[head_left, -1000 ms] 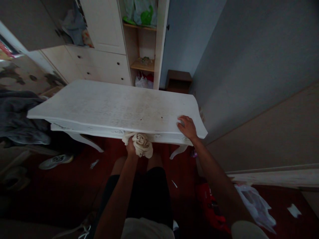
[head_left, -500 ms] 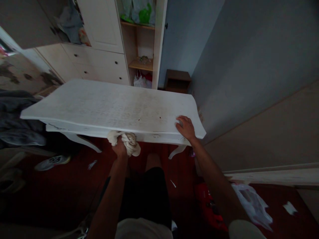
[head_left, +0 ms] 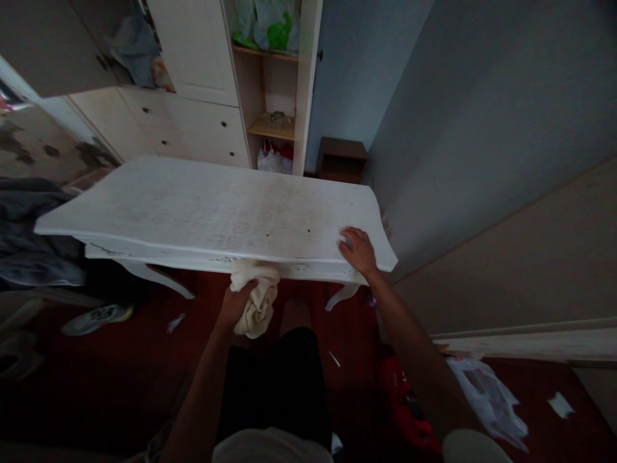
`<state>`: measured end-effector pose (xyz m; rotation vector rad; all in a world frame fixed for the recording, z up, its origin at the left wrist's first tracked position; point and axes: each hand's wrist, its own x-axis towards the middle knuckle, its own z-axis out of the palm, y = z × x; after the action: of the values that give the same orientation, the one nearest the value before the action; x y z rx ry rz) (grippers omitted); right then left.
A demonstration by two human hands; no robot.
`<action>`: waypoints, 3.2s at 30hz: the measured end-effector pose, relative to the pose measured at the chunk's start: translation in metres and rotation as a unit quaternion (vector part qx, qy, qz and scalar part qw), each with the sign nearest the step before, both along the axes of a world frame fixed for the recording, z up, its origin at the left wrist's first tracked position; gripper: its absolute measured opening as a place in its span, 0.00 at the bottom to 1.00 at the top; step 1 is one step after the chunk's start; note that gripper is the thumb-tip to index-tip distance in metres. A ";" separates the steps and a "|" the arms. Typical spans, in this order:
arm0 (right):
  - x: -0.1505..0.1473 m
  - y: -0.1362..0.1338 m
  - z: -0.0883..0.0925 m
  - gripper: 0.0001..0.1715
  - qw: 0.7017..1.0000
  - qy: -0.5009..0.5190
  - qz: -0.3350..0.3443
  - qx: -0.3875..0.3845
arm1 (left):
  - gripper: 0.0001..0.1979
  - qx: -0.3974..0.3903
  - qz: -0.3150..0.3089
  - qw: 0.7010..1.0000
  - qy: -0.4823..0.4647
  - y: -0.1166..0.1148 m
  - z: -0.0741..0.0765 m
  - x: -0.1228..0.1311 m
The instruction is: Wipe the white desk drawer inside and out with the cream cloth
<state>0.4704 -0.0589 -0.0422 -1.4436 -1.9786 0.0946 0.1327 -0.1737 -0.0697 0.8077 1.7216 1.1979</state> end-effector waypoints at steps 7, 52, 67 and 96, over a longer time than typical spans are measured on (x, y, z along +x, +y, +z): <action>-0.001 -0.002 0.000 0.17 1.000 -0.007 -0.010 0.002 | 0.13 0.085 -0.005 0.995 0.044 0.005 0.076 -0.022; -0.011 -0.006 0.001 0.17 0.993 -0.083 -0.063 0.048 | 0.12 0.239 0.034 0.959 0.150 0.188 0.048 -0.105; -0.009 -0.001 -0.004 0.18 0.992 -0.050 -0.102 0.055 | 0.12 0.236 0.025 0.964 0.122 0.177 0.055 -0.102; -0.041 -0.064 0.002 0.13 0.945 0.322 -0.043 0.042 | 0.14 0.222 0.025 0.960 0.171 0.183 0.047 -0.106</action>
<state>0.4298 -0.1230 -0.0406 -1.2361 -1.3651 0.3880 0.0272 0.0094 -0.0231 1.3099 1.7705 1.5830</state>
